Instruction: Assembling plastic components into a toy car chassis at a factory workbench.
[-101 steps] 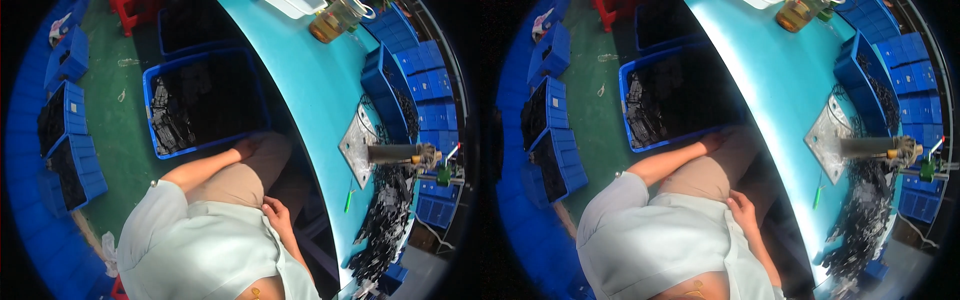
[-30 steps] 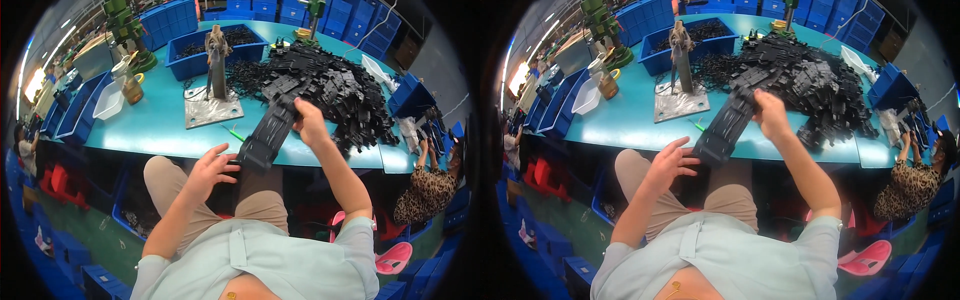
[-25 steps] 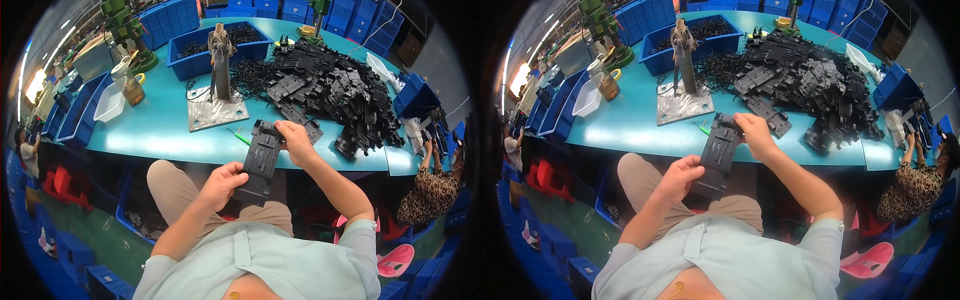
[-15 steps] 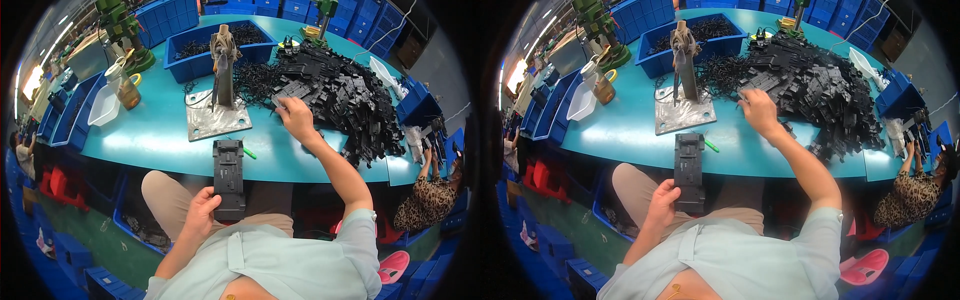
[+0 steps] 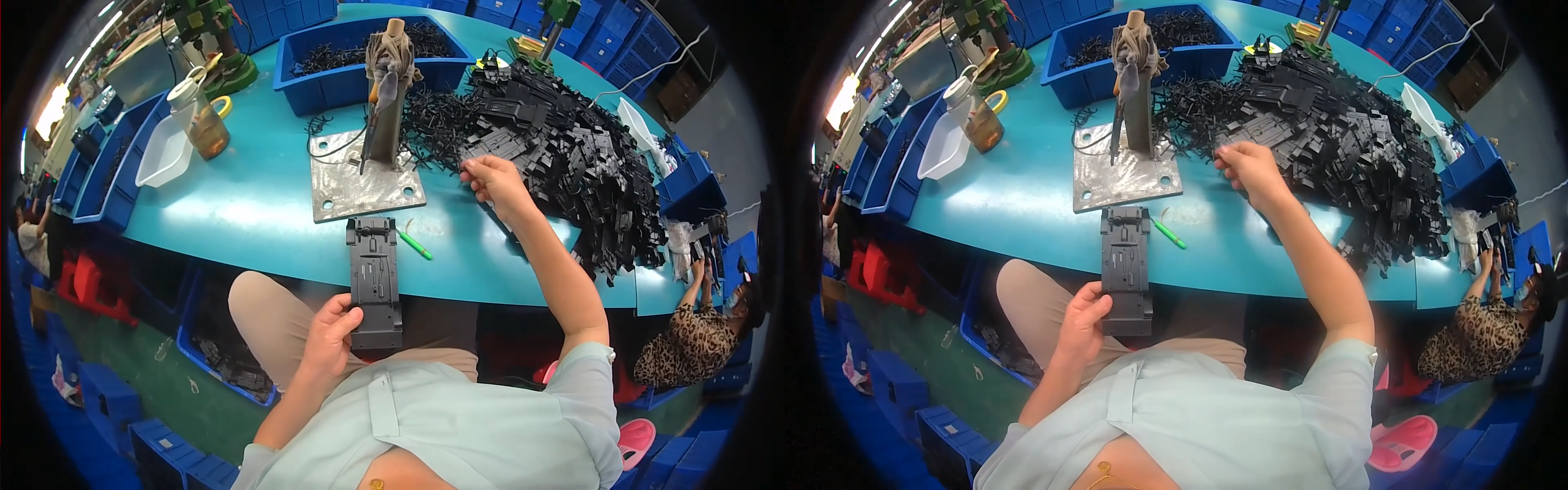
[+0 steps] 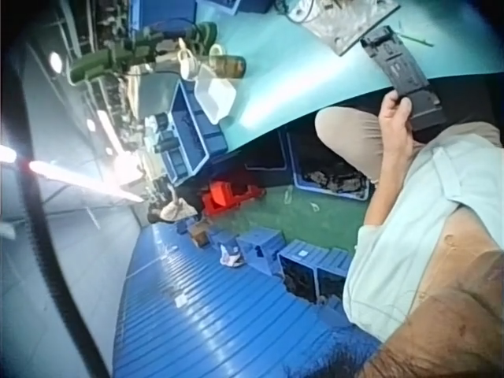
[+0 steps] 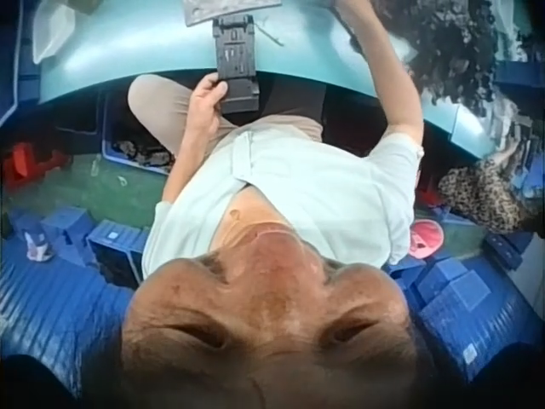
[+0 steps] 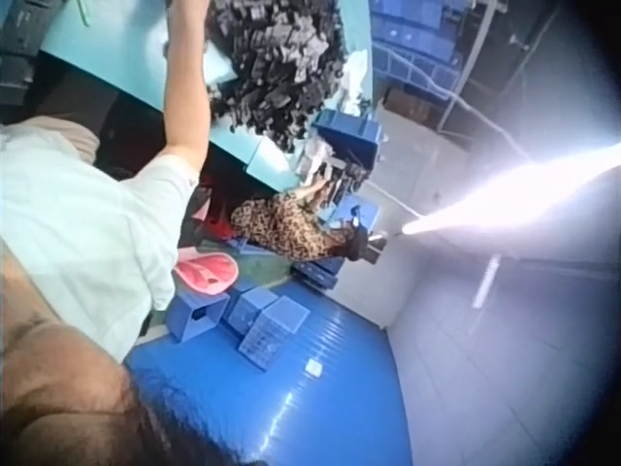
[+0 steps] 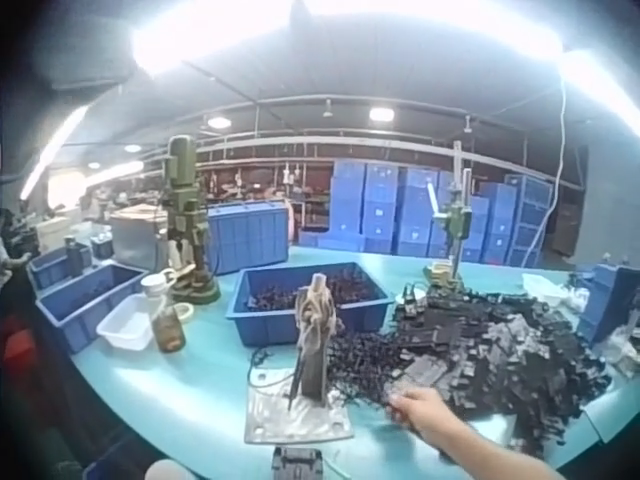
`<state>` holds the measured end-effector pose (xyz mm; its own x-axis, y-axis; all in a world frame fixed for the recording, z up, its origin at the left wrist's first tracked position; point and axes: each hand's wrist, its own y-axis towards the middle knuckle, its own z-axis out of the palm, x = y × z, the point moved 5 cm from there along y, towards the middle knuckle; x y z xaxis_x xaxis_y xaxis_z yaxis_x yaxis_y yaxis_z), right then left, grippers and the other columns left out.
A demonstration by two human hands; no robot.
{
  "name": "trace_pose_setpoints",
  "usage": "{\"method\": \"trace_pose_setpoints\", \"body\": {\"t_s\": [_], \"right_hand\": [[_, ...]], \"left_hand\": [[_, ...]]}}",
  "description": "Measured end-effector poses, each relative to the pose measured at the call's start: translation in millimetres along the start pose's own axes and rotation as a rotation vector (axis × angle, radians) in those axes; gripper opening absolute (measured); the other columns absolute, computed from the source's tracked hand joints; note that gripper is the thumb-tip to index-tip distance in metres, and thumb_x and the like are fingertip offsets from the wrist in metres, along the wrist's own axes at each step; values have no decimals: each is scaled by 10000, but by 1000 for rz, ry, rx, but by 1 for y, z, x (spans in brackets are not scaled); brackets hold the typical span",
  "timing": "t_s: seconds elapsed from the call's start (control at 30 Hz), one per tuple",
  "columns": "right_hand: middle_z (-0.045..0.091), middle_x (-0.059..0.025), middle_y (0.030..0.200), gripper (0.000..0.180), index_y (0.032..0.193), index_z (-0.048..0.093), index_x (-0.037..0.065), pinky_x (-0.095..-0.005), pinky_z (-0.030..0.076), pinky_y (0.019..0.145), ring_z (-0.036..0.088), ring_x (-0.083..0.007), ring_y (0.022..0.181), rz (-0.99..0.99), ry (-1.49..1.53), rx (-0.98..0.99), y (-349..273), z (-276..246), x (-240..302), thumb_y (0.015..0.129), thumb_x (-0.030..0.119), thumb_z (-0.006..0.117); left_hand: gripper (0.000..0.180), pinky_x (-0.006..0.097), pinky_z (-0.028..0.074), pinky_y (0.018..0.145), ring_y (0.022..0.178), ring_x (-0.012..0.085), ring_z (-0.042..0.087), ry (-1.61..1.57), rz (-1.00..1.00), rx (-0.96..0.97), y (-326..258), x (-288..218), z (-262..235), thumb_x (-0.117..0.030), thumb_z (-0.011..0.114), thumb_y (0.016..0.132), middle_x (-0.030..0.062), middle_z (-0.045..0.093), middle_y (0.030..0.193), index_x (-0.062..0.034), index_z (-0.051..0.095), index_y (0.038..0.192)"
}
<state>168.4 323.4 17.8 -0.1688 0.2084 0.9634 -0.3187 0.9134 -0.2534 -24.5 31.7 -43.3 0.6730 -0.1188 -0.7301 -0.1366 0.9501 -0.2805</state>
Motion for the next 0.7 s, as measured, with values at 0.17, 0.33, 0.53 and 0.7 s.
{"method": "trace_pose_setpoints", "body": {"t_s": [0.17,0.33,0.53,0.7], "right_hand": [[601,-12,799,142,986,593,38,-167,393,467,500,-44,611,209,688,104,-5,-14,-18,941,164,545],[581,1,764,149,978,594,36,-164,368,447,497,-38,605,145,423,72,-10,-12,-11,930,176,572],[599,-6,710,137,901,624,34,-177,377,438,492,-39,541,-94,-193,-7,-14,-14,-1,909,169,600],[627,-29,745,161,898,624,23,-192,395,480,512,-53,590,-49,-103,23,-26,-6,-8,899,185,614]], "left_hand": [[221,295,541,803,915,141,634,-17,-13,0,8,2,0,-48,551,914,83,643,1048,4,554,1129],[231,288,541,793,910,137,634,-17,-34,-13,7,1,-1,-57,551,916,81,642,1048,3,551,1139],[238,282,545,777,910,136,634,-20,-11,-21,6,3,-5,-70,552,918,83,640,1051,4,551,1145],[231,290,550,780,911,142,638,-19,-10,-22,8,-3,-4,-68,548,919,87,639,1055,3,552,1139]]}}
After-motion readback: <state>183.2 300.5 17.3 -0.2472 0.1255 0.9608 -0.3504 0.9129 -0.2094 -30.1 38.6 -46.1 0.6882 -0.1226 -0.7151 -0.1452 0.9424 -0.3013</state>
